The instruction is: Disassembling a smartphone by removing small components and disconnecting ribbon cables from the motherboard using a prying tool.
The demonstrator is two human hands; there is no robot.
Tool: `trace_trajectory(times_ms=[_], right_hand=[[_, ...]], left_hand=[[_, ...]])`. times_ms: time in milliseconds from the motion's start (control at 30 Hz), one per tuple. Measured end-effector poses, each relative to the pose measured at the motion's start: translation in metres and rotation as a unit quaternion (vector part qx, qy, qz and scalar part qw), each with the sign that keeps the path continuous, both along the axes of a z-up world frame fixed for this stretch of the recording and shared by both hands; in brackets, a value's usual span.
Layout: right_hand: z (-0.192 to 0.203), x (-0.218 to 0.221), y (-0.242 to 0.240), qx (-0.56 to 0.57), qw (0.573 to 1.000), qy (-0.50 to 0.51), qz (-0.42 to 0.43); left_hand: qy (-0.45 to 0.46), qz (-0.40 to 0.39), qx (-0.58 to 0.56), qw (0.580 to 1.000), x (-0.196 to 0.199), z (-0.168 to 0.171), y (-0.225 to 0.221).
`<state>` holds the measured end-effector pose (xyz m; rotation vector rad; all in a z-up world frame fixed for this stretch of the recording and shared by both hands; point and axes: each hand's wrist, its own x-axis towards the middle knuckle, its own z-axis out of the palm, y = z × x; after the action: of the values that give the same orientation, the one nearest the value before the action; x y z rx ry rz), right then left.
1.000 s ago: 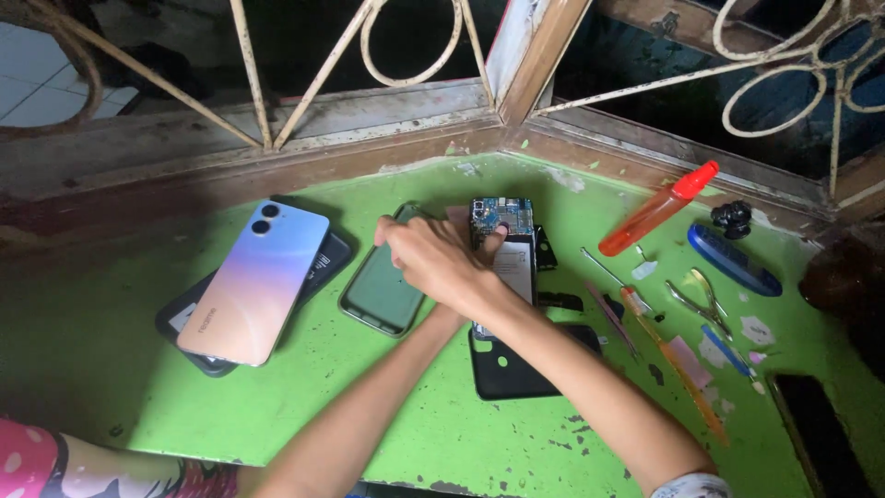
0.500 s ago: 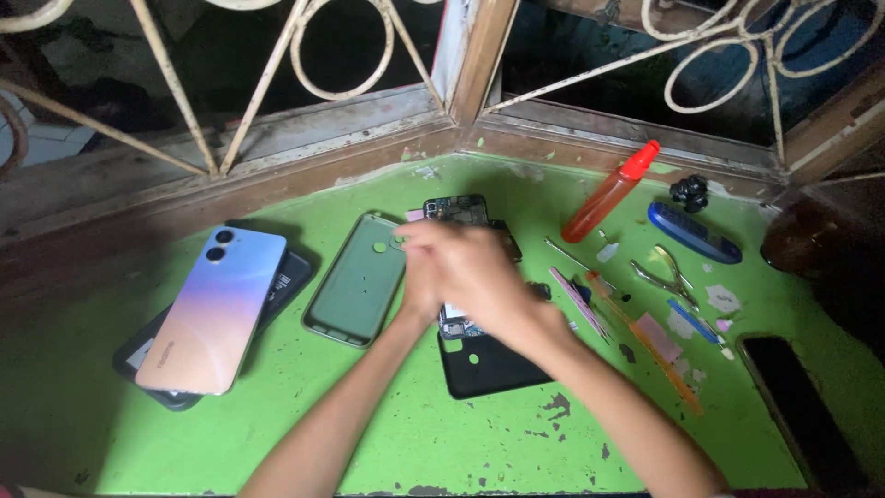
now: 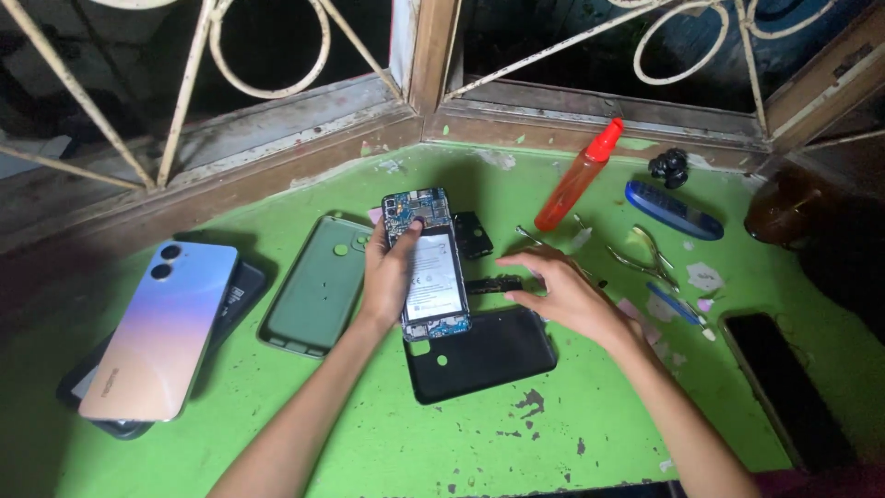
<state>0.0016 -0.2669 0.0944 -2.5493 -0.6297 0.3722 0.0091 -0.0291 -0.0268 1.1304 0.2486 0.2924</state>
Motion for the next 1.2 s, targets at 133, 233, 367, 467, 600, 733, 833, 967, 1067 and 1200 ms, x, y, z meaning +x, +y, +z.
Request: trace_trajectory(times_ms=[133,233,367,467,600,733,833,967,1067,1200], right_hand=[[-0.013,0.005,-0.005,0.024,1.0,0.004,0.005],[-0.038,0.019,-0.016,0.036,0.999,-0.031,0.016],[-0.073,0.033,-0.034,0.118,0.987,-0.093,0.065],[-0.089,0.043,-0.041,0.175,0.981,-0.08,0.04],[-0.092,0.049,-0.045,0.281,0.96,-0.013,0.008],[-0.086,0.049,-0.045,0.363,0.929,0.075,-0.022],[-0.081,0.049,-0.045,0.411,0.906,0.093,-0.035],[-0.075,0.046,-0.047,0.454,0.884,0.098,-0.045],[-0.068,0.043,-0.049,0.469,0.877,0.093,-0.042],[-0.06,0.038,-0.047,0.498,0.865,0.055,-0.008]], left_hand=[[0.006,0.008,-0.009,1.0,-0.007,0.026,-0.008],[0.012,0.009,-0.062,0.998,-0.028,0.068,-0.027],[0.029,0.029,-0.088,0.995,-0.029,0.058,-0.027],[0.025,0.039,-0.099,0.994,-0.025,0.054,-0.027],[0.026,0.038,-0.095,0.994,-0.023,0.05,-0.025],[0.026,0.036,-0.084,0.996,-0.023,0.051,-0.025],[0.027,0.032,-0.064,0.997,-0.024,0.052,-0.027],[0.027,0.032,-0.046,0.998,-0.024,0.054,-0.029],[0.034,0.031,-0.026,0.999,-0.024,0.051,-0.029],[0.04,0.029,0.008,0.999,-0.021,0.052,-0.03]])
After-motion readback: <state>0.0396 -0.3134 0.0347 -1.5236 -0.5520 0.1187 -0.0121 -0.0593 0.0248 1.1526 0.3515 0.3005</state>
